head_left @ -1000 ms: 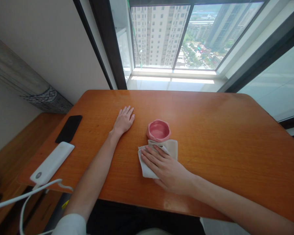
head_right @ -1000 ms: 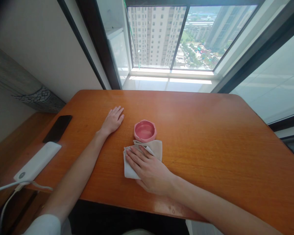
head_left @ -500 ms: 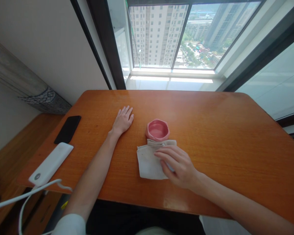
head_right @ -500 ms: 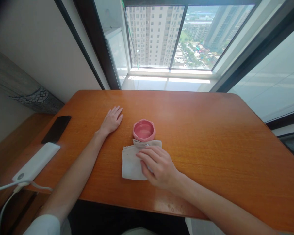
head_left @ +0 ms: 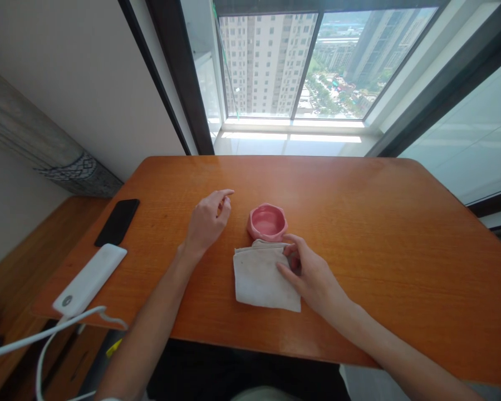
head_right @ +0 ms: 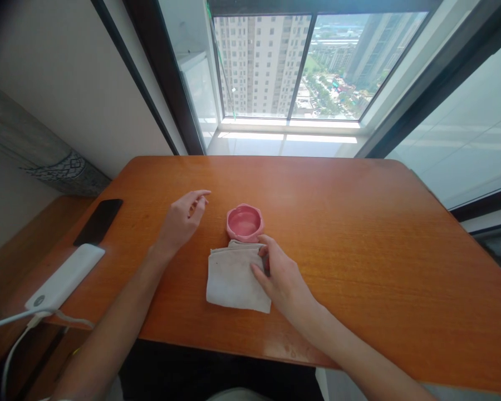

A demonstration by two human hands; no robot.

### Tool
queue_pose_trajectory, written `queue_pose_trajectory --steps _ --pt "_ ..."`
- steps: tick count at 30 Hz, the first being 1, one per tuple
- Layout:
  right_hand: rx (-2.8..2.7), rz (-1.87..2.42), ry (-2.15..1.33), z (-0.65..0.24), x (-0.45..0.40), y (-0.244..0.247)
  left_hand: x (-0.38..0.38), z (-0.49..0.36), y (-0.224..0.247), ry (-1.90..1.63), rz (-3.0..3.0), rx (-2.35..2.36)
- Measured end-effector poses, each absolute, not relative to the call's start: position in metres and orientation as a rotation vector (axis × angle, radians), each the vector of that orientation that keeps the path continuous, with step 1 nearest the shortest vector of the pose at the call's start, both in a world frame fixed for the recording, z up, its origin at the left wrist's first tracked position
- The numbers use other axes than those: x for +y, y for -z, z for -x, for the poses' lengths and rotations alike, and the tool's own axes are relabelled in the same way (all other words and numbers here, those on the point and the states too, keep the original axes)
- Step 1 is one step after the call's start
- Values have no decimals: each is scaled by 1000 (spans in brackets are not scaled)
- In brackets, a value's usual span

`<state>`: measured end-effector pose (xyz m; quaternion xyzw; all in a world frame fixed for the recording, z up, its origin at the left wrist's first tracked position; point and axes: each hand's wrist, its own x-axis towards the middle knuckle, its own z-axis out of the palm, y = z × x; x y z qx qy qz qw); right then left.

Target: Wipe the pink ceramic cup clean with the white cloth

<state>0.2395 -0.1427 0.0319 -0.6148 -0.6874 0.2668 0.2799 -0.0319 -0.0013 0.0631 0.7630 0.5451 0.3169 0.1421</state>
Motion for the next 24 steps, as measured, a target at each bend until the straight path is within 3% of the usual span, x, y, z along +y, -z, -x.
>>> queue_pose_trajectory --steps 6,17,24 --pt "-1936 1714 -654 -241 -150 -37 -85 33 -54 -488 -2147 1296" --pt "-1847 1544 -608 -217 -178 -32 -167 38 -14 -760 -1791 1390" --pt "-1687 1460 -592 -225 -218 -60 -207 40 -29 -950 -1710 1358"
